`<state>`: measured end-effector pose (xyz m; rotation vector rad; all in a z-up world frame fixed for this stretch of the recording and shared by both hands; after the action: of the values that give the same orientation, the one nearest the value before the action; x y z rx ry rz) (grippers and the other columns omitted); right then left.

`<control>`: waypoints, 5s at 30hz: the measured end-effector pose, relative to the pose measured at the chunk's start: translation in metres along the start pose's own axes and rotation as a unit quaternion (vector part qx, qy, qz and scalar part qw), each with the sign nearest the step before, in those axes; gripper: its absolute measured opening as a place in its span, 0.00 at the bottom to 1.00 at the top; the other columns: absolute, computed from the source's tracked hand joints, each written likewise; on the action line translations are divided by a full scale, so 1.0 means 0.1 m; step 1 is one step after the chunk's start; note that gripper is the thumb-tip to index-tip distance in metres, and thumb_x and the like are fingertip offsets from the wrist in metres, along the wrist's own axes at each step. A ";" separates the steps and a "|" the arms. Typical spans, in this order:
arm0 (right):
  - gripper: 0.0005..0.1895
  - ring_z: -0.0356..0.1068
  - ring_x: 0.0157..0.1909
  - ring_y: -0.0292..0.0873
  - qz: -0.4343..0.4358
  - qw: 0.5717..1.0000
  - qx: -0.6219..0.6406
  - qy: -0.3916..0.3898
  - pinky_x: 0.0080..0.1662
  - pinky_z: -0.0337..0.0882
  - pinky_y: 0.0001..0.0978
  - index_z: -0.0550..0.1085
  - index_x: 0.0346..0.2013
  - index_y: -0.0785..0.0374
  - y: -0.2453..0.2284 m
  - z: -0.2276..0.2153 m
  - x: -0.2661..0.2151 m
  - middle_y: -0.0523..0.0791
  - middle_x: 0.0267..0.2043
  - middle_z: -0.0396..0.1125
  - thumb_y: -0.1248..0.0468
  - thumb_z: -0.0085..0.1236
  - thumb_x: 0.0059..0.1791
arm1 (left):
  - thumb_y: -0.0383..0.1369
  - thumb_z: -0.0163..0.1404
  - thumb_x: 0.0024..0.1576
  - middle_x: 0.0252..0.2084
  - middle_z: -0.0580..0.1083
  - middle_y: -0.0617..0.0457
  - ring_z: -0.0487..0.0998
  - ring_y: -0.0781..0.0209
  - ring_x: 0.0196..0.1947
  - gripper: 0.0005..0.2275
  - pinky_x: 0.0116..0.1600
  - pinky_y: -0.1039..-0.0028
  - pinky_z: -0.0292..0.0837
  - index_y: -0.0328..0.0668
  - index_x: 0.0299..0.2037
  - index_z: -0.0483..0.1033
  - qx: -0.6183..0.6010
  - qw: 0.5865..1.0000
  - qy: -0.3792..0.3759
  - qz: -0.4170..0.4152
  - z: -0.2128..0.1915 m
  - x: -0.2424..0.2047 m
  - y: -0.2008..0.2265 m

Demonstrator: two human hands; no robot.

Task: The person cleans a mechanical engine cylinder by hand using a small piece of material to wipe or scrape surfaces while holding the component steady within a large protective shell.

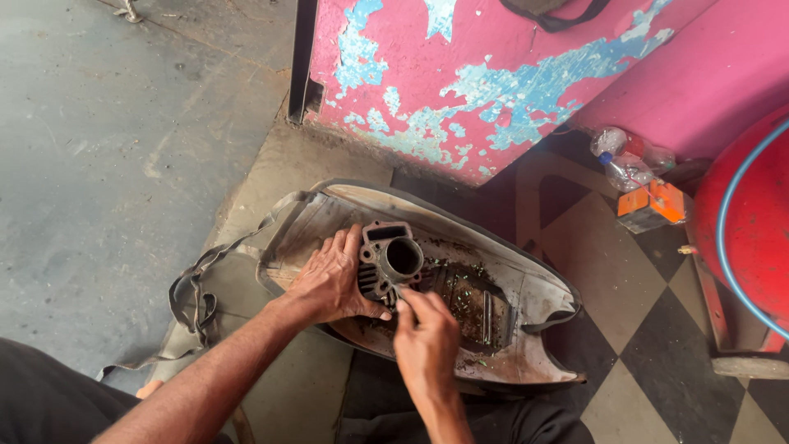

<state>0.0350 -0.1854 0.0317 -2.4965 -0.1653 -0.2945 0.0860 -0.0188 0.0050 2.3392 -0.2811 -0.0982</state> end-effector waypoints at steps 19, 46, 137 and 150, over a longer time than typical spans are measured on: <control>0.12 0.67 0.19 0.34 0.255 0.924 0.284 -0.032 0.17 0.66 0.25 0.79 0.47 0.59 0.90 -0.13 0.30 0.49 0.30 0.76 0.67 0.55 0.50 | 0.54 0.74 0.25 0.63 0.62 0.33 0.62 0.35 0.66 0.65 0.66 0.53 0.61 0.34 0.71 0.47 0.029 0.998 -0.023 -0.056 0.13 0.17 0.03; 0.10 0.71 0.24 0.38 0.059 0.994 0.091 -0.009 0.22 0.70 0.24 0.80 0.43 0.72 0.54 -0.13 0.59 0.50 0.32 0.73 0.73 0.61 0.47 | 0.57 0.77 0.20 0.64 0.62 0.37 0.62 0.40 0.64 0.70 0.67 0.55 0.60 0.36 0.72 0.45 0.053 0.993 -0.037 -0.094 0.31 0.33 -0.10; 0.13 0.77 0.35 0.45 0.204 0.958 0.125 -0.161 0.39 0.77 0.36 0.82 0.45 0.63 0.63 0.04 1.03 0.49 0.34 0.72 0.72 0.60 0.46 | 0.30 0.50 0.49 0.61 0.67 0.32 0.68 0.37 0.63 0.35 0.65 0.54 0.62 0.40 0.70 0.55 0.008 0.995 0.068 -0.077 0.56 0.25 -0.91; 0.14 0.77 0.35 0.48 0.223 0.956 0.112 -0.155 0.39 0.75 0.41 0.82 0.44 0.63 0.62 -0.01 1.02 0.51 0.36 0.72 0.72 0.61 0.45 | 0.31 0.54 0.47 0.60 0.67 0.31 0.67 0.36 0.64 0.37 0.66 0.53 0.61 0.37 0.71 0.55 -0.003 0.996 0.063 -0.058 0.56 0.25 -0.87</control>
<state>0.1451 -0.2313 0.0231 -2.2589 0.2272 0.2889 0.1171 -0.0042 -0.0956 2.3426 -0.0827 -0.0064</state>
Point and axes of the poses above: each hand's wrist, its own x-axis towards the middle knuckle, its own z-axis out of the palm, y = z × x, the point moved 9 cm from there along x, towards the middle knuckle
